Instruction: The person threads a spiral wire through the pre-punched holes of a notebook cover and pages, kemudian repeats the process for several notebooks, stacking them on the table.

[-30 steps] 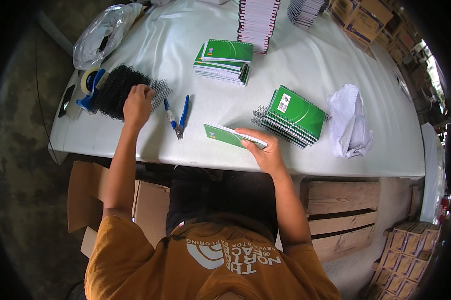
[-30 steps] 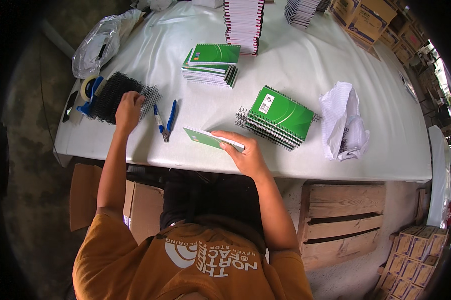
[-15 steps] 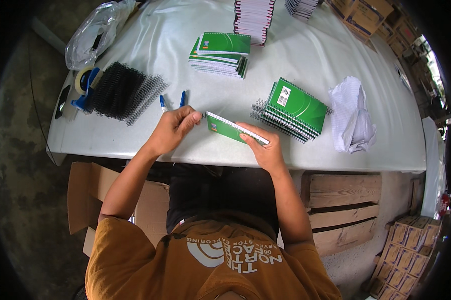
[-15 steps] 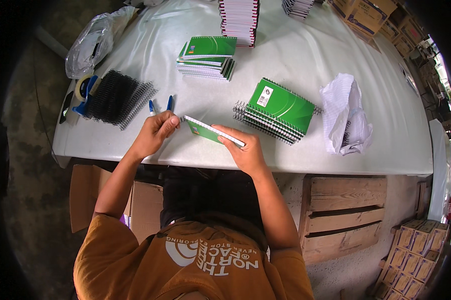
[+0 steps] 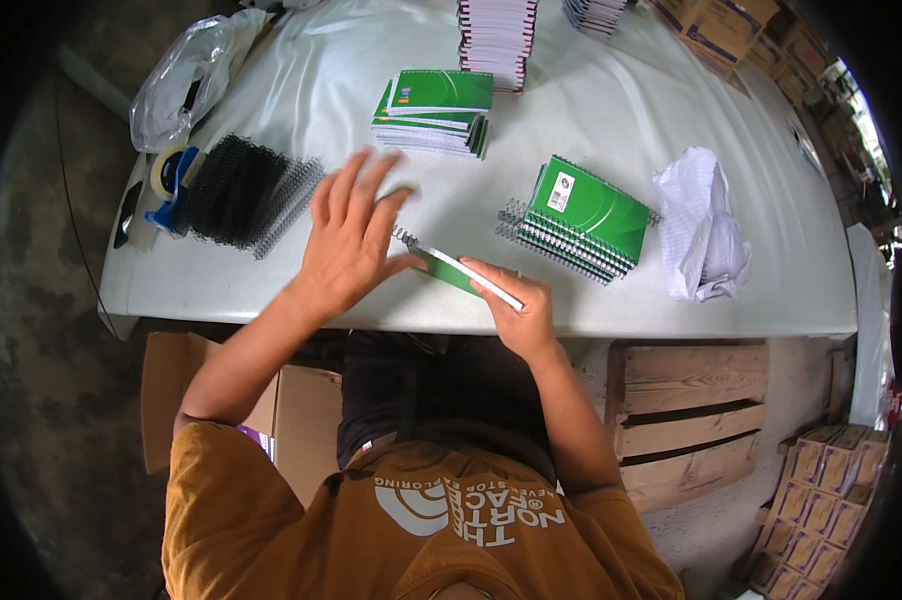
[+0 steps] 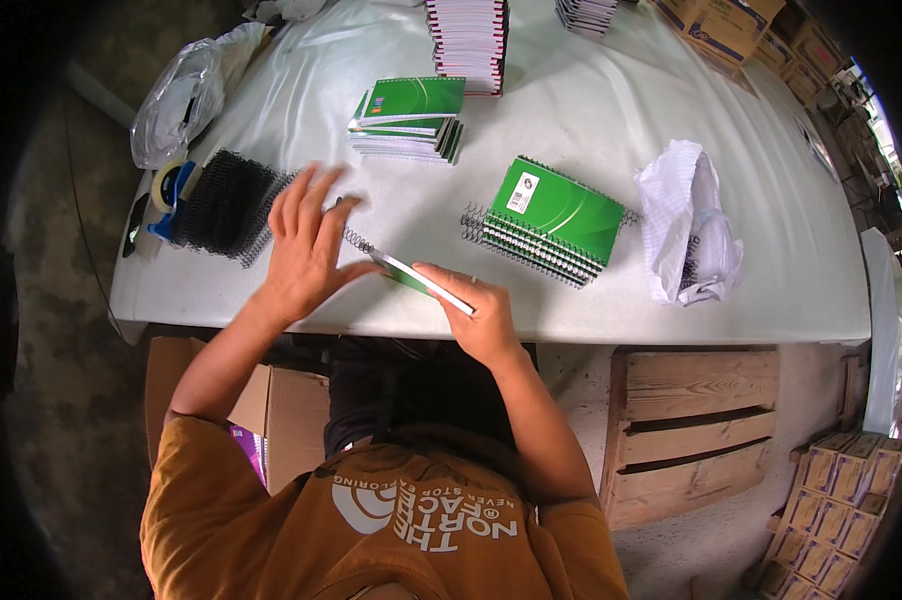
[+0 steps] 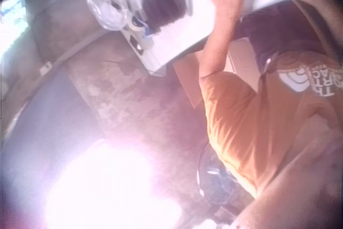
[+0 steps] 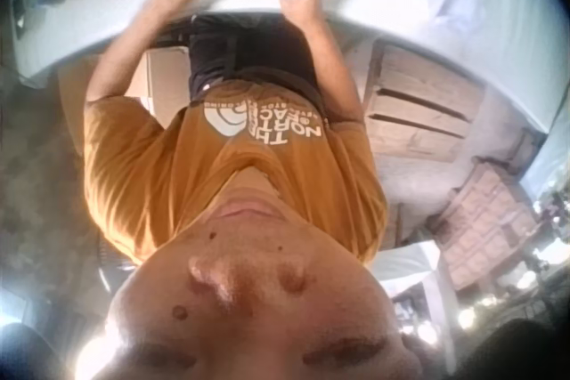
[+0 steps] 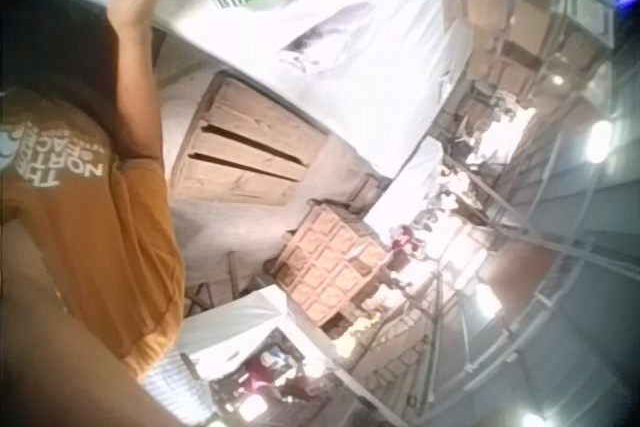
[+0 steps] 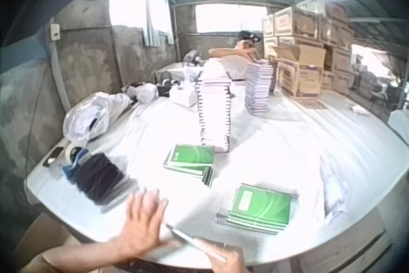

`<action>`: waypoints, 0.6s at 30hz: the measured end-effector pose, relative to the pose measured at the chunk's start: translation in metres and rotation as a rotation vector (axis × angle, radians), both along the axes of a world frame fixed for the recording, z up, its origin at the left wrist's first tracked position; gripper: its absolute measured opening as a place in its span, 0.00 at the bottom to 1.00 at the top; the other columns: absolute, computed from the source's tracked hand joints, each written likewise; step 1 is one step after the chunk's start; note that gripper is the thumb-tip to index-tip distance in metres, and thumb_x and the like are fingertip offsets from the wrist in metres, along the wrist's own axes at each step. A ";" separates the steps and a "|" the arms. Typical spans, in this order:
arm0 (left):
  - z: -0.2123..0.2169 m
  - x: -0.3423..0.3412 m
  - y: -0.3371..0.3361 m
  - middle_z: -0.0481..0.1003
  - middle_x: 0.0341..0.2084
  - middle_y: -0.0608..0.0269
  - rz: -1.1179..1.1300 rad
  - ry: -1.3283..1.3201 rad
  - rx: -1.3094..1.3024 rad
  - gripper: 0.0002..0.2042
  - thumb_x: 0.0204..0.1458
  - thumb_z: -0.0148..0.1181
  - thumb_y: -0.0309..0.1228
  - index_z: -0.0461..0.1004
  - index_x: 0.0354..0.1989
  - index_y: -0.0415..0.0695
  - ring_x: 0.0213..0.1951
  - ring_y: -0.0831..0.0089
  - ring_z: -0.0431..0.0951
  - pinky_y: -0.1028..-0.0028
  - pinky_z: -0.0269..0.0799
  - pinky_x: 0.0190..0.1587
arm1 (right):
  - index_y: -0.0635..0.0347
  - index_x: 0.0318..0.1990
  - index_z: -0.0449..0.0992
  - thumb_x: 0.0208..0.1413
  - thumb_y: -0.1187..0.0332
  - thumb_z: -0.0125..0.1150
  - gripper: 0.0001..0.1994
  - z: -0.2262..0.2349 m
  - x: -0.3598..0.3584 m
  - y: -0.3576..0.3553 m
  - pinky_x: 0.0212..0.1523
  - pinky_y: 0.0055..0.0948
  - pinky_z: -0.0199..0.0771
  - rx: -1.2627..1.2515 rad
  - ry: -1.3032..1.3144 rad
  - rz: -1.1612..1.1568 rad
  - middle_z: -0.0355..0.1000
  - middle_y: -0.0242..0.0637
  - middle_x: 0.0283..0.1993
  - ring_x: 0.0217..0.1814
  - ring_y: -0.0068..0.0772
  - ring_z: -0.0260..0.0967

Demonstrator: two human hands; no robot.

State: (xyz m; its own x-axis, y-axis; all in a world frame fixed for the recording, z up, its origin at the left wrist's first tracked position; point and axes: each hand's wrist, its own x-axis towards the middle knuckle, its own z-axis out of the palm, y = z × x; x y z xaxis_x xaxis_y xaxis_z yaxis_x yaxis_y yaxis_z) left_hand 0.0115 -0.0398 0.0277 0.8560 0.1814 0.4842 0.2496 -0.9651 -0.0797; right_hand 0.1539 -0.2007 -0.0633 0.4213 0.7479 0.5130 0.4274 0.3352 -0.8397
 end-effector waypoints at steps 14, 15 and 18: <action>-0.117 -0.049 -0.041 0.44 0.63 0.31 -0.280 -0.003 0.132 0.57 0.38 0.37 0.75 0.45 0.64 0.32 0.66 0.39 0.31 0.38 0.20 0.60 | 0.60 0.48 0.74 0.42 0.87 0.55 0.22 -0.012 -0.031 -0.012 0.43 0.33 0.76 0.120 -0.133 -0.090 0.74 0.44 0.45 0.45 0.42 0.74; -0.104 -0.039 -0.036 0.44 0.63 0.32 -0.213 -0.131 0.098 0.56 0.38 0.38 0.74 0.47 0.64 0.33 0.66 0.39 0.32 0.38 0.22 0.60 | 0.61 0.48 0.74 0.42 0.88 0.55 0.22 -0.012 -0.034 -0.014 0.43 0.33 0.76 0.121 -0.148 -0.071 0.74 0.44 0.45 0.45 0.42 0.74; -0.086 -0.019 -0.020 0.43 0.62 0.29 -0.040 -0.252 -0.084 0.57 0.37 0.39 0.75 0.50 0.61 0.30 0.64 0.33 0.35 0.36 0.26 0.59 | 0.61 0.48 0.74 0.42 0.88 0.54 0.22 0.000 -0.039 -0.012 0.42 0.34 0.77 0.143 -0.176 0.019 0.74 0.44 0.45 0.45 0.43 0.74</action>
